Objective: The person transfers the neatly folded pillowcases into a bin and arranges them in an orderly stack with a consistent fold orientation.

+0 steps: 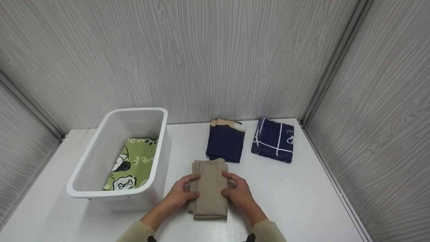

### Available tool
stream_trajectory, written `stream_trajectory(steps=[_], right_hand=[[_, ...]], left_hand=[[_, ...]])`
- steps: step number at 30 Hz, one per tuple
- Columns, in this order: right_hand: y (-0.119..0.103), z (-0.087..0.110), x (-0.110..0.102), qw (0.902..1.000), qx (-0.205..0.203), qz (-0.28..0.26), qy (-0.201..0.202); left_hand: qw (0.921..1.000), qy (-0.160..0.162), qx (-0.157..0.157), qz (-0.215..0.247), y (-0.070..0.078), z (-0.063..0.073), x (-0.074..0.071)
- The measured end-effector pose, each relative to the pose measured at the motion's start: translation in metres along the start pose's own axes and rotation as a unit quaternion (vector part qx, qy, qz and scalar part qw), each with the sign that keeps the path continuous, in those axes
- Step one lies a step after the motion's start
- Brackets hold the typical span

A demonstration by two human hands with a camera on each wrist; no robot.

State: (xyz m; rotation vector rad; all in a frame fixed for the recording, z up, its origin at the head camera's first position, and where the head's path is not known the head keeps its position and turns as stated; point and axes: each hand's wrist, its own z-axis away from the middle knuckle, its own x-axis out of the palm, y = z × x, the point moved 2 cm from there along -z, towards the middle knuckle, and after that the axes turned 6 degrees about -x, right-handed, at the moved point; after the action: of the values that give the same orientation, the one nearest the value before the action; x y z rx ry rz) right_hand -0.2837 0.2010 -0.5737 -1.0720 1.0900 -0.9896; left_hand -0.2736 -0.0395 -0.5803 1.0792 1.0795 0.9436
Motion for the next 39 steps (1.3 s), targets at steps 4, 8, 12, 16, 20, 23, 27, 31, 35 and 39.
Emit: stream_trajectory(steps=[4, 8, 12, 16, 20, 23, 27, 31, 35, 39], right_hand=[[-0.005, 0.003, -0.003, 0.9999, -0.003, -0.007, -0.008], [-0.011, 0.007, -0.006, 0.9996, -0.010, -0.020, -0.018], [-0.018, 0.011, -0.009, 0.9991, -0.018, -0.029, -0.027], [-0.024, 0.013, -0.012, 0.9986, -0.028, -0.033, -0.031], [-0.032, 0.015, -0.014, 0.9984, -0.034, -0.031, -0.032], [-0.039, 0.017, -0.016, 0.9981, -0.039, -0.033, -0.034], [-0.048, 0.018, -0.018, 0.9974, -0.051, -0.034, -0.038], [-0.055, 0.019, -0.019, 0.9967, -0.060, -0.034, -0.043], [-0.061, 0.019, -0.020, 0.9956, -0.068, -0.040, -0.049], [-0.066, 0.019, -0.020, 0.9952, -0.074, -0.039, -0.050]], left_hand=[[0.9999, -0.003, -0.010, 0.006, 0.007, 0.002, 0.001], [0.9999, -0.004, -0.008, 0.005, 0.017, 0.005, 0.001], [0.9999, -0.006, 0.005, 0.008, 0.027, 0.008, 0.000], [1.0000, -0.003, 0.007, -0.004, 0.037, 0.010, 0.000], [0.9997, 0.006, 0.002, -0.024, 0.047, 0.010, -0.001], [0.9994, 0.011, 0.002, -0.032, 0.055, 0.011, -0.001], [0.9995, 0.011, 0.003, -0.030, 0.066, 0.012, -0.002], [0.9995, 0.011, 0.007, -0.030, 0.077, 0.015, -0.005], [0.9992, 0.013, 0.013, -0.035, 0.085, 0.018, -0.008], [0.9988, 0.016, 0.016, -0.043, 0.091, 0.018, -0.009]])
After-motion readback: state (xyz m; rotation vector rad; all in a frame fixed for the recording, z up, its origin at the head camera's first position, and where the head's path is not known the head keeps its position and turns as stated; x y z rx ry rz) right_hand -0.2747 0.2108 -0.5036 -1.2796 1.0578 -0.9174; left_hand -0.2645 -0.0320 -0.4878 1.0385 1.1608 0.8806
